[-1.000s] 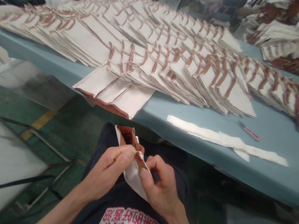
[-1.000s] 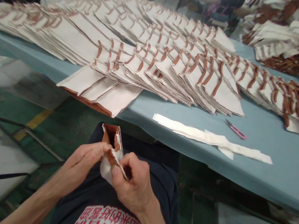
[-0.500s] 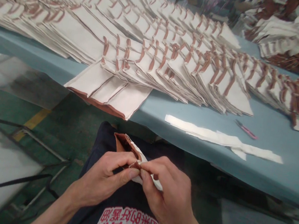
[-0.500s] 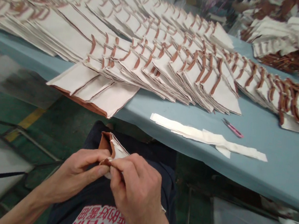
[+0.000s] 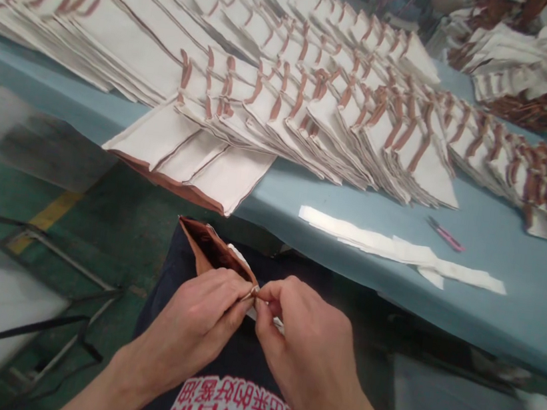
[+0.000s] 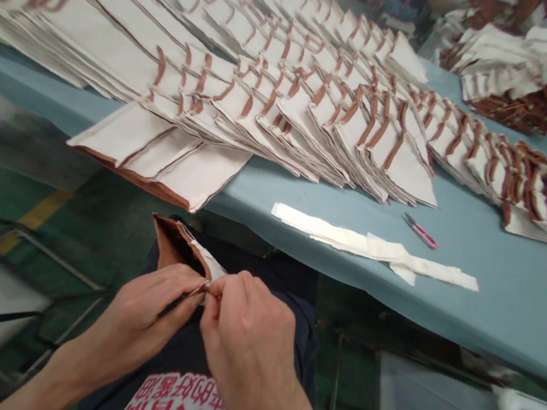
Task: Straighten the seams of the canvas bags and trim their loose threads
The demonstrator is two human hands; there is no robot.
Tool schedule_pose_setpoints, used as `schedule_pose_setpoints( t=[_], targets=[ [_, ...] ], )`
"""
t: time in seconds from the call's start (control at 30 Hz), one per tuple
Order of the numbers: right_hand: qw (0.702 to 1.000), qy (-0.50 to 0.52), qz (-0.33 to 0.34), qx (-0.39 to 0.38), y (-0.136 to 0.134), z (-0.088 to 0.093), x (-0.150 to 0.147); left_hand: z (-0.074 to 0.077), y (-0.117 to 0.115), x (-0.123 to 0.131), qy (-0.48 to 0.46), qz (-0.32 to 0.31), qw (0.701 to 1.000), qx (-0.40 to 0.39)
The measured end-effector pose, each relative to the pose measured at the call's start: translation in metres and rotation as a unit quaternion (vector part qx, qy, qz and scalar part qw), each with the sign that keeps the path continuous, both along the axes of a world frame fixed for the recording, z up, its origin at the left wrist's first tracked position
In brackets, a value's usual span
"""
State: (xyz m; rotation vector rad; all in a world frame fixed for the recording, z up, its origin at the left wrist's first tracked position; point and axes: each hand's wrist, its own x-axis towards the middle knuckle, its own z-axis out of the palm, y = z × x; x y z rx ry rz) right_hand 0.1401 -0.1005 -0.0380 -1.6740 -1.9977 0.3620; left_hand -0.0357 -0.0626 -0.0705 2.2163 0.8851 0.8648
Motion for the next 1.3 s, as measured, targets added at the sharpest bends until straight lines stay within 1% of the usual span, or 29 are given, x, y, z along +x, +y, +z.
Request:
schedule_pose_setpoints(
  t=[0.07,0.13,0.27,0.37,0.5,0.63,0.7,0.8,0.87,0.97,1.07,1.2,1.23,1.3],
  targets=[
    [0.996,0.059,-0.009,-0.065,0.003,-0.002,0.001,-0.002,-0.001,0.002,0.010,0.012,1.000,0.014],
    [0.989,0.096,-0.016,-0.109,0.006,-0.004,0.001,-0.004,-0.001,0.003,0.018,0.017,1.000,0.017],
    [0.981,0.125,-0.014,-0.145,0.009,-0.011,0.002,-0.006,-0.001,0.002,0.025,0.015,0.999,0.016],
    [0.977,0.143,0.015,-0.159,0.011,-0.015,0.005,-0.007,-0.001,0.001,0.027,0.008,1.000,0.015],
    [0.970,0.172,0.073,-0.153,0.012,-0.017,0.011,-0.007,-0.001,0.000,0.007,-0.012,1.000,-0.022],
    [0.964,0.224,0.044,-0.138,0.010,-0.017,0.013,-0.010,-0.002,0.000,-0.029,0.006,0.998,-0.058],
    [0.975,0.193,0.035,-0.106,0.007,-0.017,0.011,-0.011,-0.002,0.000,-0.033,0.012,0.998,-0.059],
    [0.995,0.087,0.040,-0.030,0.001,-0.019,0.007,-0.013,-0.002,0.001,-0.020,0.010,0.999,-0.045],
    [0.999,0.032,0.039,0.009,-0.003,-0.020,0.005,-0.012,-0.001,0.001,-0.007,0.005,0.999,-0.035],
    [0.999,0.002,0.033,0.038,-0.006,-0.021,0.003,-0.010,0.000,0.002,0.008,-0.006,1.000,-0.017],
    [0.999,0.005,0.032,0.035,-0.009,-0.023,0.002,-0.009,0.001,0.003,0.016,-0.011,1.000,0.000],
    [0.999,0.005,0.040,0.035,-0.010,-0.023,0.002,-0.009,0.001,0.002,0.017,-0.014,1.000,-0.012],
    [0.999,0.011,0.043,0.028,-0.010,-0.023,0.003,-0.009,0.001,0.001,0.015,-0.016,1.000,-0.016],
    [0.998,0.036,0.052,-0.009,-0.008,-0.021,0.006,-0.009,0.001,0.000,0.013,-0.025,0.999,-0.026]
  ],
)
